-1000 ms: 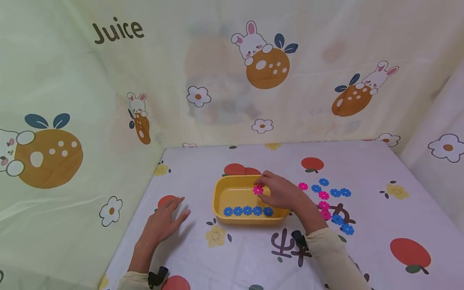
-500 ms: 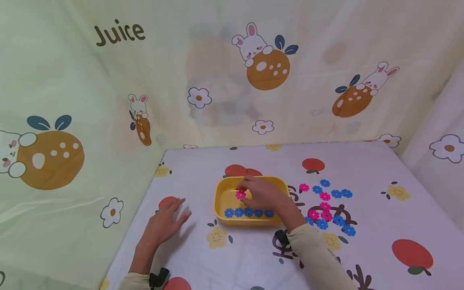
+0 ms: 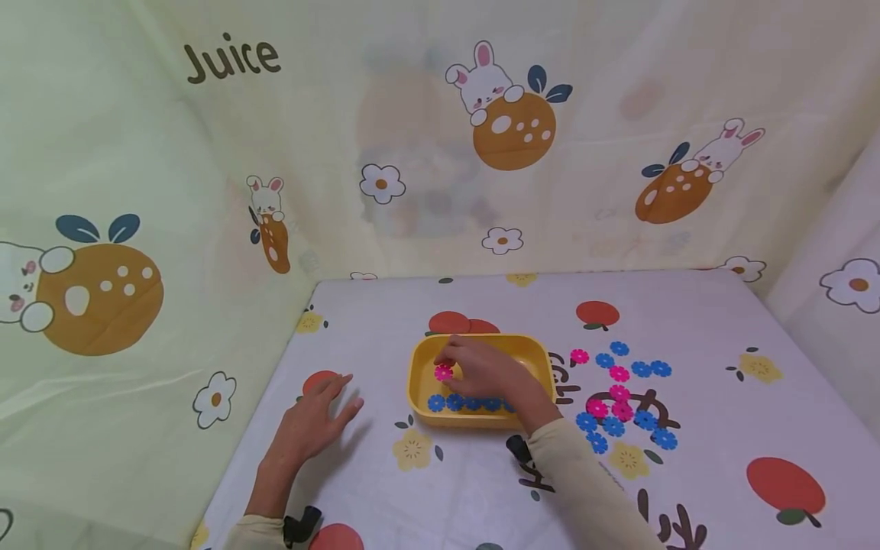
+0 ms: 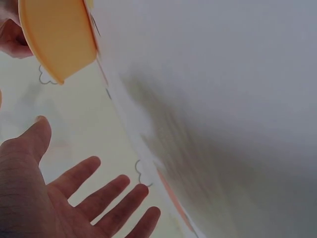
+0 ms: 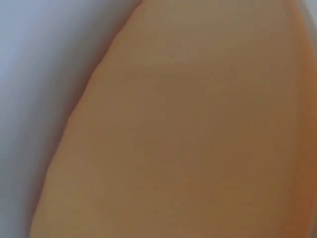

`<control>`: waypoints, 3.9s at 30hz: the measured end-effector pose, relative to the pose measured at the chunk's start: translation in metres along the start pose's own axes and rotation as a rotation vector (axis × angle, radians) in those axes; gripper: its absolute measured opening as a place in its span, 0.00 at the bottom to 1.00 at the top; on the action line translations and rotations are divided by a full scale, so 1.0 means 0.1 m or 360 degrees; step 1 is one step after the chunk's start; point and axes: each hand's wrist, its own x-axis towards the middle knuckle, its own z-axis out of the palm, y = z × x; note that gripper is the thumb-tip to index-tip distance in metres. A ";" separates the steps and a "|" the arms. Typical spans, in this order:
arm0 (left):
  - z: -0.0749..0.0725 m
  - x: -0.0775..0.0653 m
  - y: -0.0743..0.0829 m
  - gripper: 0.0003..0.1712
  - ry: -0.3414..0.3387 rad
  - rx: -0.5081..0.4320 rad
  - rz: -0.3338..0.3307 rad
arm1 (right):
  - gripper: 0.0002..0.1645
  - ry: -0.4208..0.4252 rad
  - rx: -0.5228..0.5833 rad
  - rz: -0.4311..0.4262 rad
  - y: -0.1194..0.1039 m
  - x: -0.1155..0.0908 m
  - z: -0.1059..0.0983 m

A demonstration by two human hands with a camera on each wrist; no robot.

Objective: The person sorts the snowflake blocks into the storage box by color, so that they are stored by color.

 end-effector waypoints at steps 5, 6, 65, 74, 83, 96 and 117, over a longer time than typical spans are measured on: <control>0.01 -0.01 -0.01 0.38 0.0005 -0.0006 0.0001 | 0.21 -0.0005 0.0026 -0.0031 -0.05 0.09 0.03; 0.01 -0.01 -0.01 0.38 0.0005 -0.0008 -0.0001 | 0.20 -0.0005 0.0023 -0.0040 -0.05 0.11 0.05; 0.00 -0.05 -0.04 0.35 0.0027 -0.0012 0.0000 | 0.17 -0.0154 -0.0027 -0.0030 0.14 0.29 0.39; -0.01 -0.05 -0.03 0.35 0.0051 -0.0013 0.0025 | 0.19 -0.0168 0.0011 0.0031 0.11 0.28 0.30; 0.02 -0.01 -0.02 0.36 0.0030 -0.0023 0.0013 | 0.20 -0.0077 -0.0001 0.0013 0.05 0.22 0.12; -0.01 -0.01 0.05 0.37 0.0002 0.0010 0.0002 | 0.20 0.0085 -0.0066 -0.0084 -0.03 0.05 -0.09; 0.00 0.00 0.07 0.40 -0.0019 0.0050 0.0012 | 0.28 0.0364 -0.0122 0.0216 0.40 -0.73 -0.37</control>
